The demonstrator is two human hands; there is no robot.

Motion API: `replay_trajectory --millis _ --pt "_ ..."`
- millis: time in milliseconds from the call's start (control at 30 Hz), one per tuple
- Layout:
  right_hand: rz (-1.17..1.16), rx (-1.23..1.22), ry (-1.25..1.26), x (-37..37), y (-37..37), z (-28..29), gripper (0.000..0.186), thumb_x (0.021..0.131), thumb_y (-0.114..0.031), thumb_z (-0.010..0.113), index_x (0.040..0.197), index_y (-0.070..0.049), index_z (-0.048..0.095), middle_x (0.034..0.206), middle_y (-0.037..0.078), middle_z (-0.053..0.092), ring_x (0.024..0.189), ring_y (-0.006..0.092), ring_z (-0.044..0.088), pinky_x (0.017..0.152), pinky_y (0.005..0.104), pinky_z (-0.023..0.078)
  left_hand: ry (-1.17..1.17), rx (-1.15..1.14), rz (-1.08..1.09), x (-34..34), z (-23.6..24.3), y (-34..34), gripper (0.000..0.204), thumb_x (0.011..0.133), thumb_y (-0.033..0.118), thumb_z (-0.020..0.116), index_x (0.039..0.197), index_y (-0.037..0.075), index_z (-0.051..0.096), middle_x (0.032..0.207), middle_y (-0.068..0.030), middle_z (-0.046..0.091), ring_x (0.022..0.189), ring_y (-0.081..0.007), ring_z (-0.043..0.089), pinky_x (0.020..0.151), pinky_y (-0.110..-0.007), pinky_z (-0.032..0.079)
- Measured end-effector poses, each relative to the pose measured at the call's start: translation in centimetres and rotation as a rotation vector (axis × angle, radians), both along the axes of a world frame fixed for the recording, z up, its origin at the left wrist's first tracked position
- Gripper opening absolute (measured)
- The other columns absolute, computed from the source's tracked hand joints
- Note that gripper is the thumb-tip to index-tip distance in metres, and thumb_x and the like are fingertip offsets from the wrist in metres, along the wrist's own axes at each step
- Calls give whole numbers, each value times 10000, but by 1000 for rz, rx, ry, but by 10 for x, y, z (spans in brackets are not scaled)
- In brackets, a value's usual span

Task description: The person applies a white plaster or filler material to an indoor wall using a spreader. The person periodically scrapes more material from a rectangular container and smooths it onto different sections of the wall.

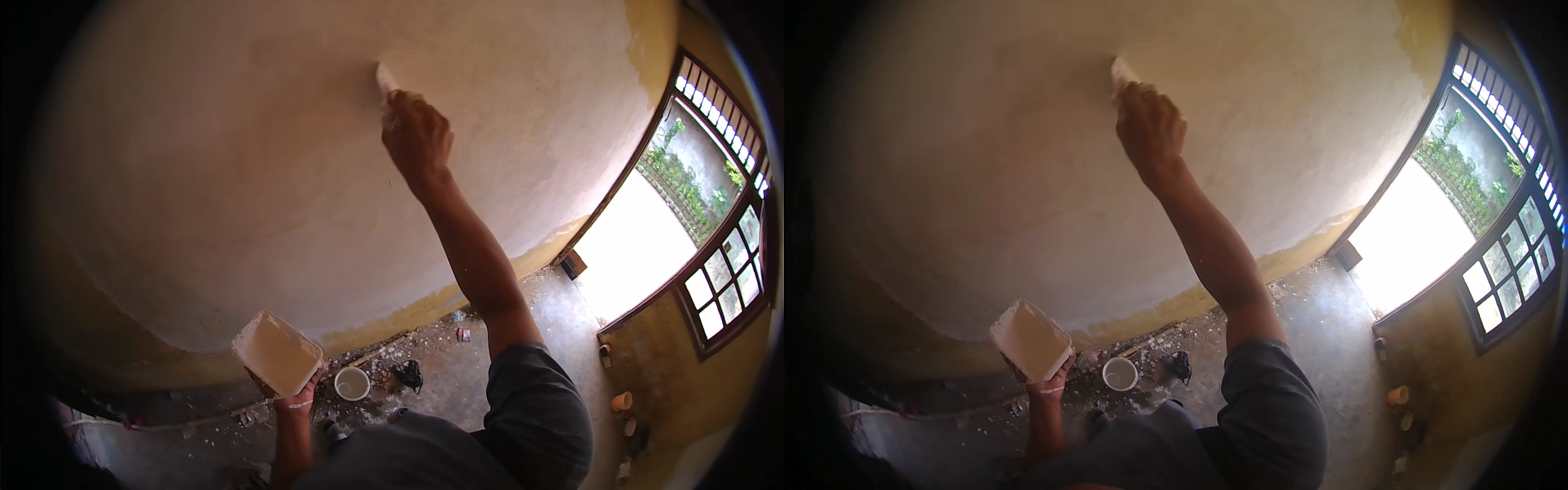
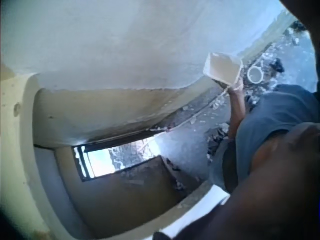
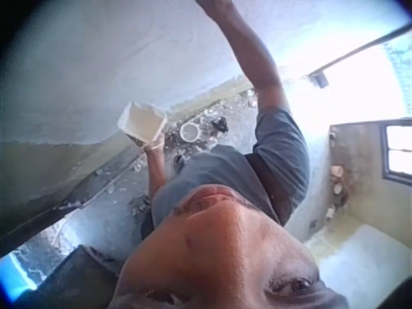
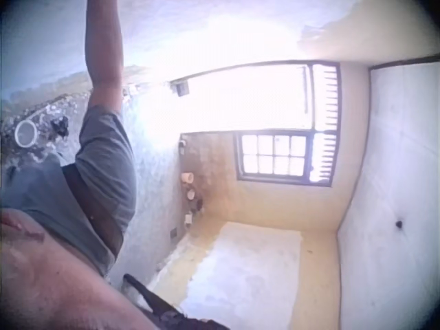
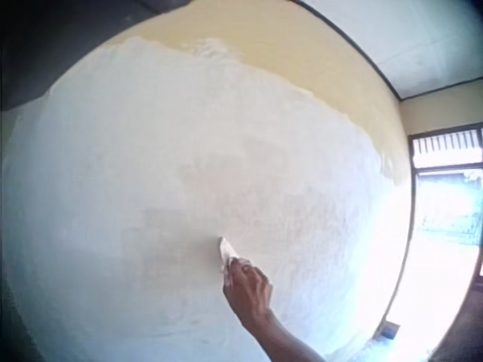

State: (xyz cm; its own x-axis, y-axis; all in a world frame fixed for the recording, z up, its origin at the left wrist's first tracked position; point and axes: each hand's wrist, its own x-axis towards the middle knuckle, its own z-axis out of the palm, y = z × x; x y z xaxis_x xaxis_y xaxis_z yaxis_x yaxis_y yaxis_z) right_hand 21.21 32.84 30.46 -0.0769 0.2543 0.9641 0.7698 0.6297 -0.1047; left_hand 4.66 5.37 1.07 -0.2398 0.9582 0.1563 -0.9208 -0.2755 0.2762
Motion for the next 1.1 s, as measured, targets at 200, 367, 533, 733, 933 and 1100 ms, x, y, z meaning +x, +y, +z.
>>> replay_trajectory --millis 200,367,533,733,933,1100 --pt "713 -789 -178 -45 -100 -112 261 754 -86 722 954 -18 569 820 146 663 786 273 683 713 351 532 -86 47 -20 -8 -32 4 750 865 643 491 1419 155 359 1343 -121 510 1159 -379 560 816 -666 515" --pt "655 -1188 -412 -70 -154 -164 347 725 -120 766 948 22 542 848 180 671 814 293 683 735 371 519 -183 17 19 6 -33 1 709 883 577 522 1415 136 365 1344 -117 509 1179 -344 555 887 -601 513" --pt "651 -1250 -495 -84 -168 -204 368 703 -132 774 959 25 561 859 188 672 840 327 681 747 396 518 -233 59 18 18 -32 2 693 892 573 510 1412 136 376 1345 -118 510 1189 -338 548 911 -590 501" --pt "674 -1253 -501 -90 -173 -217 423 708 -140 770 1037 33 568 942 205 678 908 337 677 792 404 521 -251 71 9 24 -32 4 674 902 569 497 1407 136 388 1347 -119 511 1202 -331 540 940 -577 486" --pt "698 -1232 -503 -90 -170 -227 408 728 -126 765 1044 44 572 968 189 684 904 293 687 800 379 529 -250 86 8 25 -29 4 656 913 564 483 1403 136 400 1349 -120 512 1215 -325 531 969 -564 470" --pt "957 -1469 -271 -73 -154 -221 294 803 -65 717 1031 50 573 940 126 686 880 195 679 762 323 549 -223 87 22 27 -26 5 642 921 560 472 1399 136 410 1351 -121 513 1225 -319 525 993 -554 458"
